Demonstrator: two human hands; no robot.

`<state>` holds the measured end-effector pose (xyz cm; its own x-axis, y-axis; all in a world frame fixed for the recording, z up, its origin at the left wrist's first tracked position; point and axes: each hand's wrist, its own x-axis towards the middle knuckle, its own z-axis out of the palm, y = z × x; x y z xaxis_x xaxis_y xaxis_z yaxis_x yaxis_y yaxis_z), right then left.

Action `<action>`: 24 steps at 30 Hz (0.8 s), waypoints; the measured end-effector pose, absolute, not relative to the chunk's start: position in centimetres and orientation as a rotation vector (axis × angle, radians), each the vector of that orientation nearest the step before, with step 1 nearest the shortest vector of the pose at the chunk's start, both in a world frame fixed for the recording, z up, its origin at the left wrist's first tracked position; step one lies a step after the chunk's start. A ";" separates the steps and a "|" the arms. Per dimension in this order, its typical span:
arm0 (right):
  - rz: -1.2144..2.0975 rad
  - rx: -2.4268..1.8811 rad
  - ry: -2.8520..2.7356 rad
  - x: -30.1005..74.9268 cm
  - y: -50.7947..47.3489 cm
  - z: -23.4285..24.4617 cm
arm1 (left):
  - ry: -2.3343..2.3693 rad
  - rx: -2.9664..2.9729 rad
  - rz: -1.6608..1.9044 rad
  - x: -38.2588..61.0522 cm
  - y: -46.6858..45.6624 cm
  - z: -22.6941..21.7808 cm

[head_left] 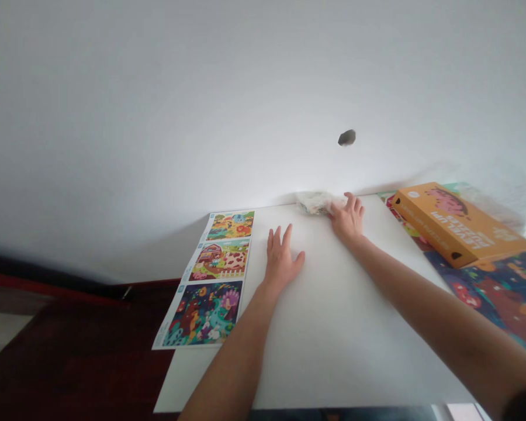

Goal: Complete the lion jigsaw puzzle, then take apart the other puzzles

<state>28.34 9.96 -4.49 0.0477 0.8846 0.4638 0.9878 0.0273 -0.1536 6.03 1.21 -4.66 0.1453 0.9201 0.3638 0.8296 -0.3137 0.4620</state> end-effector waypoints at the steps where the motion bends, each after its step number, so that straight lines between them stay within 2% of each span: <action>1: -0.311 -1.918 -1.853 28.5 10.7 -4.5 | 1.752 2.259 0.878 6.0 1.2 -4.7; 6: -0.301 -1.922 -1.833 28.2 11.3 -4.8 | 1.772 2.287 0.799 6.0 1.4 -4.9; 13: -0.240 -2.082 -1.705 26.2 6.7 -5.4 | 1.784 2.364 0.740 5.8 1.8 -5.3; 19: 0.085 -2.068 -1.986 25.8 -1.1 -5.0 | 1.763 2.415 0.750 5.7 2.0 -5.5; 24: 0.538 -1.665 -2.231 28.4 -8.7 -2.1 | 1.742 2.421 0.764 5.5 2.2 -5.8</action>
<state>28.44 -8.70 -2.10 -0.2799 0.9598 0.0196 0.8454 0.2561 -0.4687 5.51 2.22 -5.77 0.2371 0.9044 0.3546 0.8735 -0.3583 0.3296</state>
